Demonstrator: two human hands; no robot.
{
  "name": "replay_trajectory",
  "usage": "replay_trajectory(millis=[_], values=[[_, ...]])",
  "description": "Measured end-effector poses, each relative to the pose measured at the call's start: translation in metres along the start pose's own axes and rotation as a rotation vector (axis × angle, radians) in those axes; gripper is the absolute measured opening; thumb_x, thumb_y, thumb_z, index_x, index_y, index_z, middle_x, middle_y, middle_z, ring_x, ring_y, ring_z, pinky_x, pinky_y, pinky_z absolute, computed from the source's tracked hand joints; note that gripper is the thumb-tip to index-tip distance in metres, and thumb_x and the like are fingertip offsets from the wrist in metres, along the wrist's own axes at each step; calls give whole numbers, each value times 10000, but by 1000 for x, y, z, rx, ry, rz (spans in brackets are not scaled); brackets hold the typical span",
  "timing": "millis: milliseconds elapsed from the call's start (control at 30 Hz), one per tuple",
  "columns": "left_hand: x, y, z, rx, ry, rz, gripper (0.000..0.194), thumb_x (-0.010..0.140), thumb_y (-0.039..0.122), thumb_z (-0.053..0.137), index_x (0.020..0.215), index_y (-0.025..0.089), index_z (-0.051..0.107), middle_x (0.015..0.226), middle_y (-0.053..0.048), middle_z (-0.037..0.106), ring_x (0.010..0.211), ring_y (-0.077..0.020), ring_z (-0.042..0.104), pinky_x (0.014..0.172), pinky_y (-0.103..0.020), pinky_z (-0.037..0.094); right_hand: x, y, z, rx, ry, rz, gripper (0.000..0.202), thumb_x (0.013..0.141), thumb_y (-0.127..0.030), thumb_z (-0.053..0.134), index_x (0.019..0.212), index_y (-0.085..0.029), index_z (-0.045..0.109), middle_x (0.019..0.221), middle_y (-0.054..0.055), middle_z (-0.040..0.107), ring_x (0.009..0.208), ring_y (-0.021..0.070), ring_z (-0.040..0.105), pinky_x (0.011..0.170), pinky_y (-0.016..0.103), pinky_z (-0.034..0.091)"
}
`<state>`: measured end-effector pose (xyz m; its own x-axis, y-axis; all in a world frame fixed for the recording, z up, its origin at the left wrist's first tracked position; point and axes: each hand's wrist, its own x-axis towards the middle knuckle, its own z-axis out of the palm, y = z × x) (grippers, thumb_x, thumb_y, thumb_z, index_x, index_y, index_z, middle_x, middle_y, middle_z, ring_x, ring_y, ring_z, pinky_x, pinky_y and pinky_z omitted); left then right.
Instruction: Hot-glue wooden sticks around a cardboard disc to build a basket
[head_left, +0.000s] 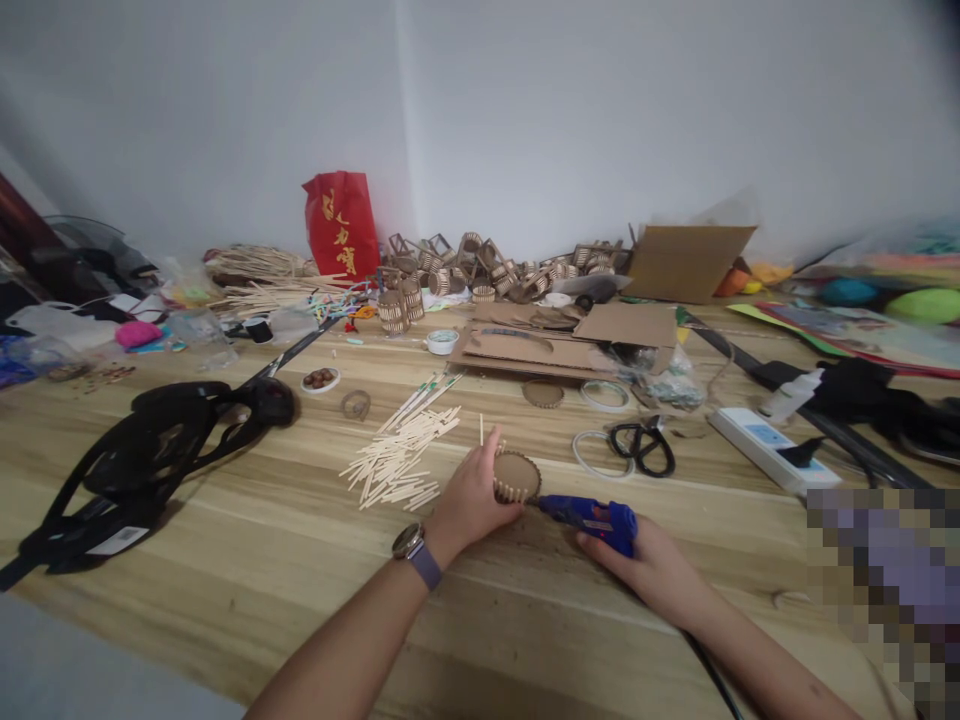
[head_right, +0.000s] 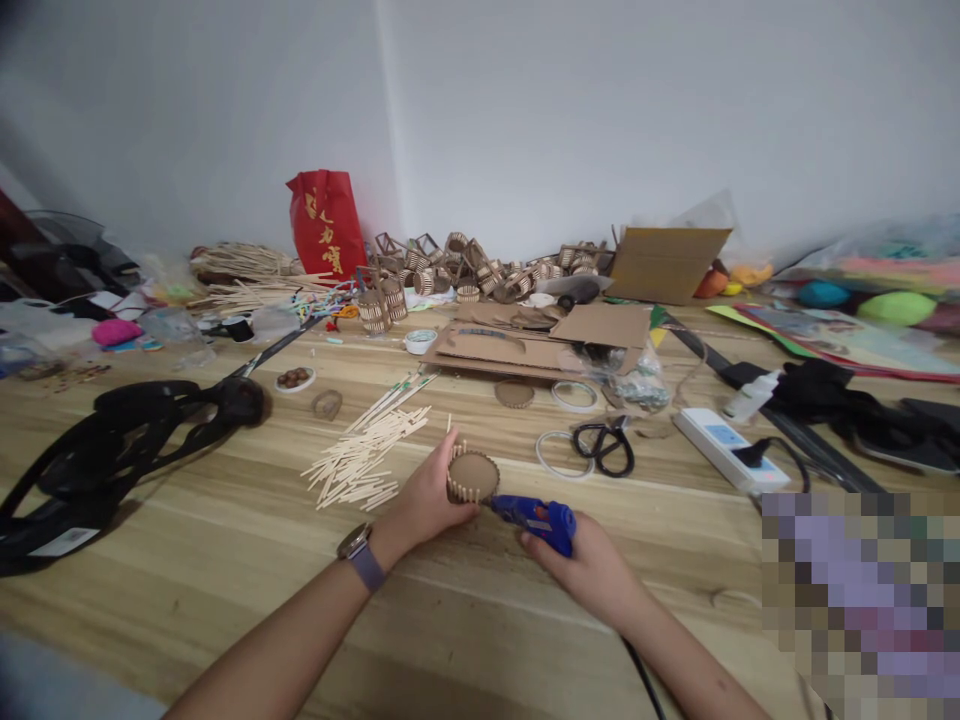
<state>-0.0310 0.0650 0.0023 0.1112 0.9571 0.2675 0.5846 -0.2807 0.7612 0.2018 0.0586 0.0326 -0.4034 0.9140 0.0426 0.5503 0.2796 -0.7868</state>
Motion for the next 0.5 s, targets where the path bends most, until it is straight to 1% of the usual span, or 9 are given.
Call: replay_trajectory(millis=[100, 167, 300, 367, 400, 467, 500], values=[[0, 1, 0, 8, 0, 3, 1070, 596, 184, 769, 1474, 193, 157, 1387, -153, 466, 1272, -290, 446, 1052, -428, 374, 0, 0, 0, -13, -2, 1, 355, 735, -496, 572, 868, -211, 735, 857, 58, 770, 777, 278, 688, 718, 351, 544], [0, 1, 0, 13, -2, 1, 1072, 595, 181, 770, 1474, 186, 157, 1388, -157, 463, 1268, -292, 451, 1047, -429, 380, 0, -1, 0, -4, 3, 16, 363, 729, -511, 574, 855, -210, 734, 826, 55, 768, 751, 274, 682, 697, 347, 542], [0, 1, -1, 14, 2, 2, 1065, 600, 184, 776, 1472, 202, 165, 1403, -150, 450, 1287, -300, 431, 1071, -442, 356, 1, 2, 0, 63, 38, 63, 384, 674, -545, 633, 832, -210, 734, 782, 39, 754, 736, 267, 665, 693, 343, 530], [0, 0, 0, 15, -1, 8, 1068, 603, 191, 782, 1472, 211, 162, 1420, -145, 433, 1299, -302, 419, 1082, -447, 343, 2, 7, -1, 155, 87, 137, 401, 646, -562, 671, 821, -206, 729, 753, 32, 739, 725, 255, 656, 674, 330, 519], [0, 0, 0, 15, -5, 9, 1071, 604, 193, 785, 1473, 214, 159, 1428, -146, 424, 1302, -303, 416, 1085, -450, 340, 3, 9, -2, 221, 129, 196, 407, 637, -571, 684, 804, -201, 720, 718, 27, 724, 690, 239, 646, 635, 317, 507], [-1, -1, 2, 17, -7, 13, 1071, 612, 194, 789, 1474, 220, 153, 1441, -150, 409, 1305, -305, 414, 1087, -457, 337, 5, 15, -5, 376, 209, 341, 414, 627, -588, 701, 729, -187, 684, 591, 8, 660, 554, 184, 589, 508, 277, 449], [-1, -2, 2, 23, -8, 20, 1072, 617, 197, 792, 1474, 220, 150, 1451, -154, 394, 1318, -306, 400, 1094, -461, 328, 6, 18, -8, 462, 226, 404, 415, 624, -589, 710, 686, -182, 658, 529, -7, 614, 487, 152, 541, 454, 258, 406]])
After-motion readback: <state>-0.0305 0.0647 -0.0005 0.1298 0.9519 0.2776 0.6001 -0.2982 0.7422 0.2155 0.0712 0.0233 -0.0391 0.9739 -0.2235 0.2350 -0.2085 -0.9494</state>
